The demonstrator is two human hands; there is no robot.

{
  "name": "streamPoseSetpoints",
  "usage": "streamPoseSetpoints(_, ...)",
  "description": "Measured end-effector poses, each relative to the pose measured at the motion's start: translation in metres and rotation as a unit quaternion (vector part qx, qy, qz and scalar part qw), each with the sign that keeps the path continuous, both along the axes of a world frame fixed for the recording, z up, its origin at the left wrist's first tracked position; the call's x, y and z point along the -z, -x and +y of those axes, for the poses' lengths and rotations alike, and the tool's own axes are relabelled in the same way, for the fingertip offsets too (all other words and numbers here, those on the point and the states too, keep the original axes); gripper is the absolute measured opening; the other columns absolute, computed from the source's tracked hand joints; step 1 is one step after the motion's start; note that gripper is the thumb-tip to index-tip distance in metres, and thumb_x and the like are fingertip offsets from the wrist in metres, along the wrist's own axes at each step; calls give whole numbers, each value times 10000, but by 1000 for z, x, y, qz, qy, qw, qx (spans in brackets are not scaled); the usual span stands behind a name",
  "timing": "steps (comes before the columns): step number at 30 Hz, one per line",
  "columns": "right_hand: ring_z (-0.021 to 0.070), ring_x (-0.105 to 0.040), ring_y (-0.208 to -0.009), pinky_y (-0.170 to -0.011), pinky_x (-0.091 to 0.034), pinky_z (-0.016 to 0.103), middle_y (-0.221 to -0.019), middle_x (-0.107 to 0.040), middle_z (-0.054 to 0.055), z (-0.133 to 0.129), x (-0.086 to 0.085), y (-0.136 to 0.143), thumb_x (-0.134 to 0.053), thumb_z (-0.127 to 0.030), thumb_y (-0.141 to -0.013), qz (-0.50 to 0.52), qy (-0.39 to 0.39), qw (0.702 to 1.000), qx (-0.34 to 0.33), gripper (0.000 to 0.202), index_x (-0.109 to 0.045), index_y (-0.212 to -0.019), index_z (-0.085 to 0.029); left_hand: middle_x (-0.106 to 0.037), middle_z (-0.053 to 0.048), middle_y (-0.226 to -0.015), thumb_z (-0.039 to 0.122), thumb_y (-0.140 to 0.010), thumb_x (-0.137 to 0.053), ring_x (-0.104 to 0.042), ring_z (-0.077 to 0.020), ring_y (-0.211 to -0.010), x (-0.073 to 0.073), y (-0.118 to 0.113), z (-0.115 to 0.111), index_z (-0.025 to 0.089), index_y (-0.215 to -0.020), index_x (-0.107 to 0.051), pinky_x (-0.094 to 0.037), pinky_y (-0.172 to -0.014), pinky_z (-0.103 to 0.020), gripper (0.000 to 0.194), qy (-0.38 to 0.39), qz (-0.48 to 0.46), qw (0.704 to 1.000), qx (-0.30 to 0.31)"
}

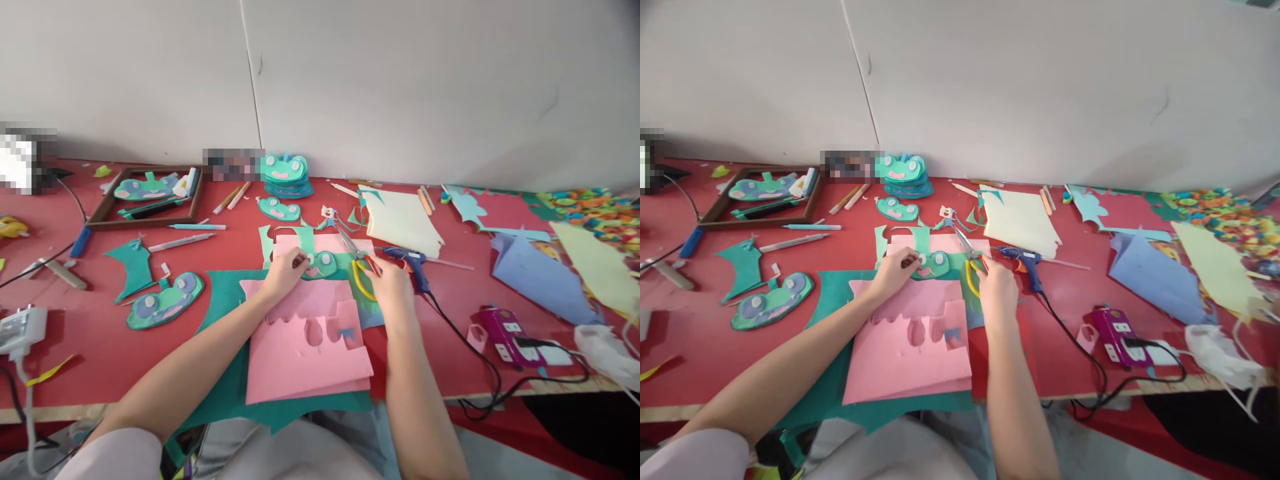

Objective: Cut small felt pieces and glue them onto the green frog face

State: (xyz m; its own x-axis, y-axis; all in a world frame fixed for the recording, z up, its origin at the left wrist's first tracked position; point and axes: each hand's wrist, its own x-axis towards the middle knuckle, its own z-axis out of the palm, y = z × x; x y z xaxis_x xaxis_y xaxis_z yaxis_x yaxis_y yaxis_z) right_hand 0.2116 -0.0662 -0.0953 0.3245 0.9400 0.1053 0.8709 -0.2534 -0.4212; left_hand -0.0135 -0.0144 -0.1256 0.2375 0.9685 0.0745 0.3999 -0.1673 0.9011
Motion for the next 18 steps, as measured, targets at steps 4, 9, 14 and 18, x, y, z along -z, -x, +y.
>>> streamPoseSetpoints(4, 253, -656, -829, -766, -485, 364, -936, -722, 108, -9, 0, -42, -502, -292, -828, -16, -96, 995, 30, 296, -709, -1015, -191, -664, -5, -709, 185, -799, -502, -646, -154, -709, 4, 0, 1, 197, -813, -550, -498, -712, -282, 51, -3, -1, 1000, 2)
streamPoseSetpoints(9, 326, -586, -994, -846, -461, 449, -1010, -660, 182, -14, 17, -105, -561, -411, -777, -99, -85, 984, 121, 413, -675, -1032, -105, -661, -11, -710, 185, -796, -500, -646, -159, -710, 4, 0, 1, 197, -808, -547, -496, -711, -287, 49, -5, -3, 1000, 3)
streamPoseSetpoints(14, 297, -602, -940, -854, -470, 424, -989, -656, 168, 2, 7, -124, -507, -373, -839, -115, -120, 985, 53, 349, -699, -1006, -134, -663, -13, -705, 191, -792, -500, -644, -165, -707, 2, 0, 0, 198, -802, -551, -495, -696, -292, 52, -3, -2, 1000, 1)
streamPoseSetpoints(18, 295, -602, -1023, -919, -446, 414, -1092, -678, 136, 47, -7, -129, -548, -259, -821, -129, -84, 985, -76, 360, -665, -1150, -175, -665, -6, -700, 193, -797, -499, -648, -160, -713, 4, 0, 1, 199, -805, -549, -497, -708, -288, 51, -4, -6, 1000, 2)
